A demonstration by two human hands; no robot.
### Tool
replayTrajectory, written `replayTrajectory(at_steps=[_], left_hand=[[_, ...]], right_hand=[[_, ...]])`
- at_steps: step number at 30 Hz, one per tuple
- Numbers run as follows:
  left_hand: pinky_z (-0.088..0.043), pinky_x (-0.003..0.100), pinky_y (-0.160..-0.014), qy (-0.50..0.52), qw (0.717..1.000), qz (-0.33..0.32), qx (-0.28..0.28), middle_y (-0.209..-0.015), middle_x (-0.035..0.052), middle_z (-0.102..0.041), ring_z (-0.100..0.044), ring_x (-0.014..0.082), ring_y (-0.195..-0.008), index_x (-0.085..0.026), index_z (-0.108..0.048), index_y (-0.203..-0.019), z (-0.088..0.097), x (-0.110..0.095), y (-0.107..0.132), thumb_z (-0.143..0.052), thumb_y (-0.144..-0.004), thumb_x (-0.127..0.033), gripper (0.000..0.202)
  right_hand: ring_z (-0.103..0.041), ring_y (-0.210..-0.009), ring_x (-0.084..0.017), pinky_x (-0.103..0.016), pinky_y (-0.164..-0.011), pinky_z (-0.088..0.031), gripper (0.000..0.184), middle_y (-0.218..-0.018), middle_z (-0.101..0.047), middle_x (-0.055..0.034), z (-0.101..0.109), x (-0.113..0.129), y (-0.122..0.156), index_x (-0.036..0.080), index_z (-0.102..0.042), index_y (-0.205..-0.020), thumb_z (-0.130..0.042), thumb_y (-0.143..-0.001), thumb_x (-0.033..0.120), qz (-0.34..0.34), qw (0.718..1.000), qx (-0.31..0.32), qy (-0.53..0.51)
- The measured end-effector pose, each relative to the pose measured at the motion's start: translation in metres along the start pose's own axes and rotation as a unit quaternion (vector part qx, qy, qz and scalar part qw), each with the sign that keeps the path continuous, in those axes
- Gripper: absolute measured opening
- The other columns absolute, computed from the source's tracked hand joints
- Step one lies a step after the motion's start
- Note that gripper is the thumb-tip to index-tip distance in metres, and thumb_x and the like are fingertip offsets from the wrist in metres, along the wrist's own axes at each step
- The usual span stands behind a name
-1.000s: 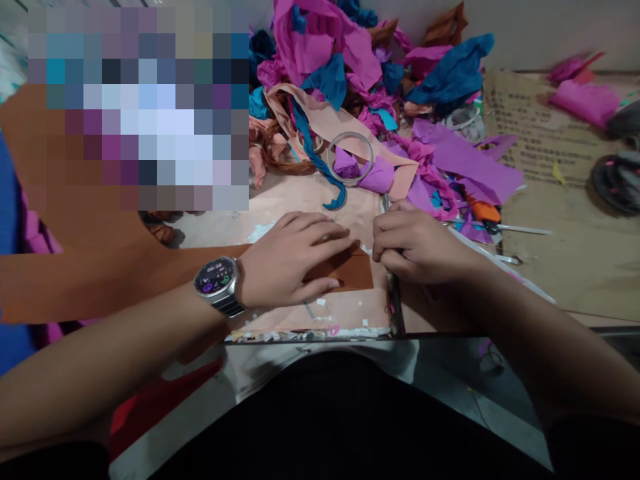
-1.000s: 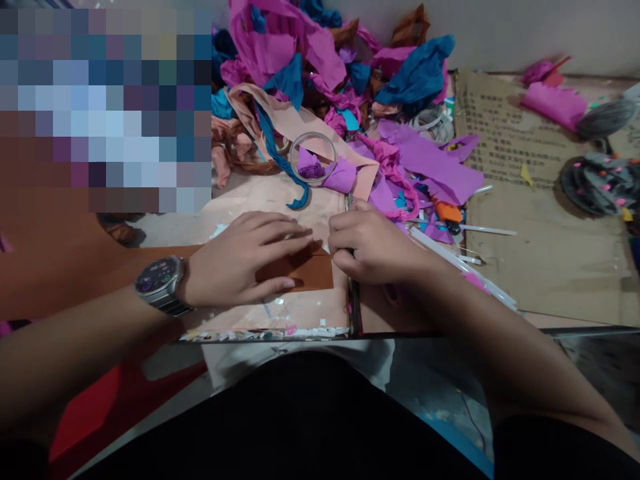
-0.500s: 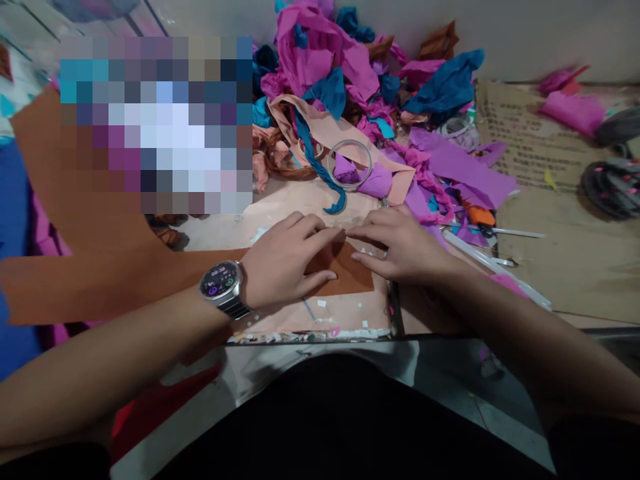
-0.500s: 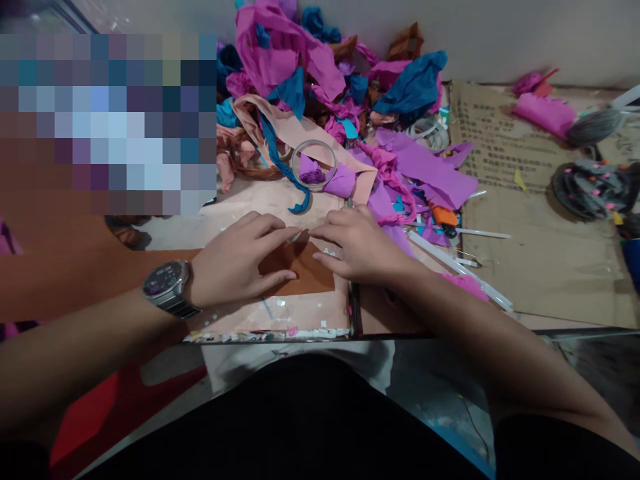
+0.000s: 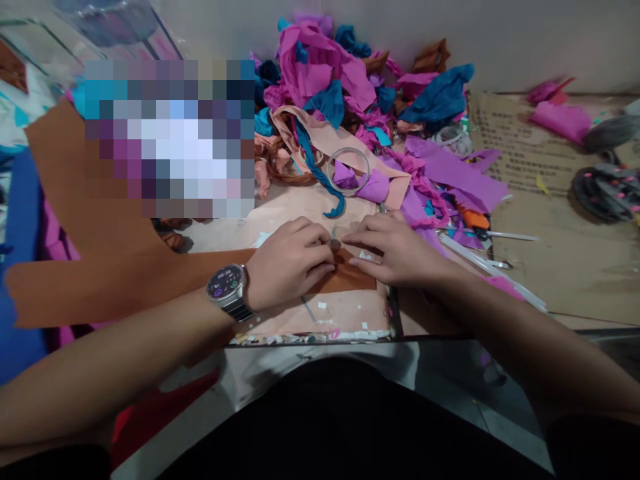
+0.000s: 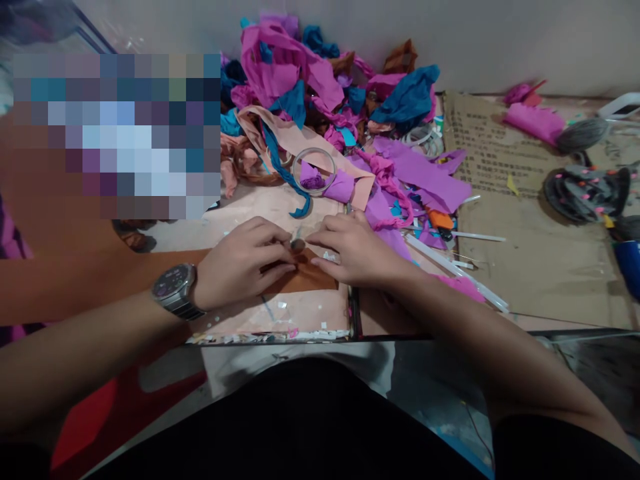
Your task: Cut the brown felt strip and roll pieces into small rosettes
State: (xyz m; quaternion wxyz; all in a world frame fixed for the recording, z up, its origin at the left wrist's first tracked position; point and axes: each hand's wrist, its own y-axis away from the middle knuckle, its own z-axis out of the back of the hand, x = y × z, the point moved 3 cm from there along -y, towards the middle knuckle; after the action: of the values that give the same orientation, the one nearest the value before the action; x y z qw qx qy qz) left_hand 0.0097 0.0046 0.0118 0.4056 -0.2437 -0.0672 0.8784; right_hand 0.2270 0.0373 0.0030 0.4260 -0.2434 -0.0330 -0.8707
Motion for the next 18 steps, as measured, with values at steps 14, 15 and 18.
replayTrajectory(at_steps=[14,15,18], left_hand=[[-0.052,0.041,-0.088,-0.023,0.992,-0.079,-0.091,-0.105,0.0026,-0.076,-0.065,0.0202,-0.099,-0.026,-0.07,-0.099,0.017,-0.012,0.003,-0.067,-0.094,-0.02,0.008],[-0.052,0.041,-0.088,-0.025,0.991,-0.082,-0.098,-0.105,0.0025,-0.076,-0.065,0.0204,-0.099,-0.026,-0.069,-0.1,0.018,-0.012,0.003,-0.068,-0.093,-0.02,0.009],[-0.053,0.04,-0.087,-0.033,0.99,-0.081,-0.111,-0.105,0.0029,-0.076,-0.065,0.0209,-0.099,-0.025,-0.069,-0.098,0.019,-0.012,0.004,-0.07,-0.092,-0.021,0.008]], right_hand=[[-0.066,-0.091,-0.019,-0.034,-0.085,-0.041,0.03,-0.095,-0.074,-0.0075,0.015,0.005,-0.002,0.018,-0.077,-0.102,-0.057,-0.103,0.04,0.008,0.993,0.0,-0.115],[-0.066,-0.086,-0.018,-0.033,-0.084,-0.041,0.031,-0.09,-0.074,-0.0068,0.017,0.006,-0.002,0.017,-0.076,-0.096,-0.057,-0.103,0.04,0.009,0.992,-0.002,-0.129],[-0.063,-0.075,-0.015,-0.031,-0.079,-0.042,0.031,-0.077,-0.07,-0.0039,0.02,0.008,-0.004,0.016,-0.072,-0.083,-0.06,-0.101,0.038,0.007,0.986,-0.01,-0.169]])
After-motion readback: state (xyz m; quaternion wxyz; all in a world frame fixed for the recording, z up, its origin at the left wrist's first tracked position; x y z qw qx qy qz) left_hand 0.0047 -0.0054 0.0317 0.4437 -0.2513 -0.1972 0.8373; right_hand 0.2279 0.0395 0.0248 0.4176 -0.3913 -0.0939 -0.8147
